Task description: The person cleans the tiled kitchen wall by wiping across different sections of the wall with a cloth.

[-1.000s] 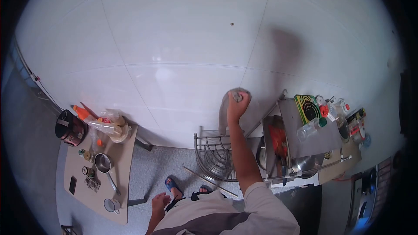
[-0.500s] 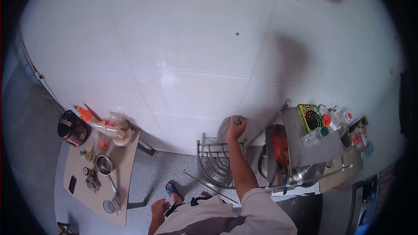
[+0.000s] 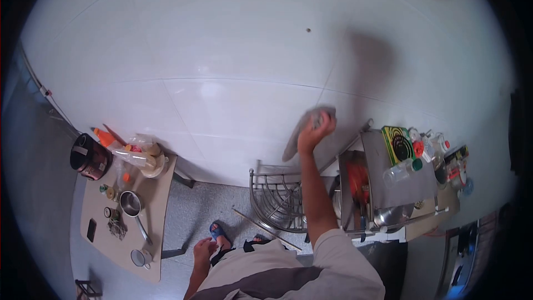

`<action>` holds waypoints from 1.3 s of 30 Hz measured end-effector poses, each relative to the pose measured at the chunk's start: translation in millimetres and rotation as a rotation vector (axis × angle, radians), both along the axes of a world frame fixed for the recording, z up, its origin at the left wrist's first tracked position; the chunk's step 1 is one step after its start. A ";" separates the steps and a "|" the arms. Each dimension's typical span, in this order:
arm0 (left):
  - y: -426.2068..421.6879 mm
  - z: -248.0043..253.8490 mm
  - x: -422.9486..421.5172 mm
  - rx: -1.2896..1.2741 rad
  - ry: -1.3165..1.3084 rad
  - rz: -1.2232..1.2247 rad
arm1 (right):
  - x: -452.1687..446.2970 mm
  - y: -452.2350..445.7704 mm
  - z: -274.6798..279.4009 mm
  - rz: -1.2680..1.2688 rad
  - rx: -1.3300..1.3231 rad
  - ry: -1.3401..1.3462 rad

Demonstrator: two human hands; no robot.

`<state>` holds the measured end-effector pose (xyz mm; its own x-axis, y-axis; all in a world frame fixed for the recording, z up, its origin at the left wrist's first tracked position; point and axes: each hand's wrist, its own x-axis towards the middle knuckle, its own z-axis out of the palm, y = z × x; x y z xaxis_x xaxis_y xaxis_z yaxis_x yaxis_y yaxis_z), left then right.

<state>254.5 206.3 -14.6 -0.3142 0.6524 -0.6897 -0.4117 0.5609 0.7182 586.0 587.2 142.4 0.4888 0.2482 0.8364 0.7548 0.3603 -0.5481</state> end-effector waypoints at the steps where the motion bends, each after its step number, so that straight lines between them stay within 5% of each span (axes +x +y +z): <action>1: -3.8 -0.5 -0.6 -0.027 0.010 0.001 | -3.4 2.5 -32.9 -0.082 -0.042 0.090; 3: -13.5 -0.9 -0.2 -0.058 0.023 0.017 | -23.5 3.4 -69.4 -0.150 -0.080 0.644; 4: -18.5 -0.5 -0.4 -0.067 0.026 0.015 | -33.4 6.8 -74.2 -0.138 -0.087 0.648; 6: -29.3 4.3 -3.1 -0.086 0.038 0.013 | -54.7 6.3 -82.4 -0.098 -0.185 1.337; 17: -25.3 11.9 -15.3 -0.089 0.010 0.094 | -221.1 5.5 -98.2 0.309 -0.444 1.356; 19: -21.9 5.2 -17.2 -0.067 0.014 0.049 | -196.4 23.4 -141.5 0.419 -0.627 1.355; 20: -20.3 2.8 -18.7 -0.037 0.022 0.016 | -149.1 70.9 -263.8 0.593 -0.755 1.287; 21: -17.7 2.5 -19.0 -0.036 0.020 0.031 | -142.5 7.2 -117.8 0.503 -0.677 1.376; 22: -15.6 3.6 -18.4 -0.040 0.017 0.019 | -120.2 5.5 -104.1 0.506 -0.520 1.525; 23: -15.9 4.9 -17.2 -0.048 0.013 0.011 | -88.8 8.6 -99.8 0.504 -0.365 1.668; 25: -15.3 7.3 -15.6 -0.067 0.005 0.031 | -32.1 28.6 -120.5 0.426 -0.151 1.466; 28: -19.7 -3.3 -17.2 -0.100 -0.021 0.039 | -15.9 11.2 -73.7 0.431 -0.024 1.467; 33: -26.7 -7.2 -17.8 -0.090 -0.030 0.078 | -78.0 26.2 -72.3 0.182 -0.214 1.538; 35: -31.8 -7.1 -20.8 -0.096 -0.036 0.120 | -134.4 18.2 -41.4 0.284 -0.312 1.707; 37: -39.6 -5.3 -22.1 -0.102 -0.043 0.161 | -174.2 43.4 -107.4 0.925 -0.172 1.924; 39: -49.8 -1.6 -22.3 -0.115 -0.021 0.245 | -239.7 43.6 -85.8 0.909 -0.487 1.952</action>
<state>232.2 156.5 -16.2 -0.4377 0.4757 -0.7630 -0.5597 0.5200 0.6453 346.3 630.8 56.6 0.0614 0.8055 -0.5894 -0.9317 -0.1655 -0.3233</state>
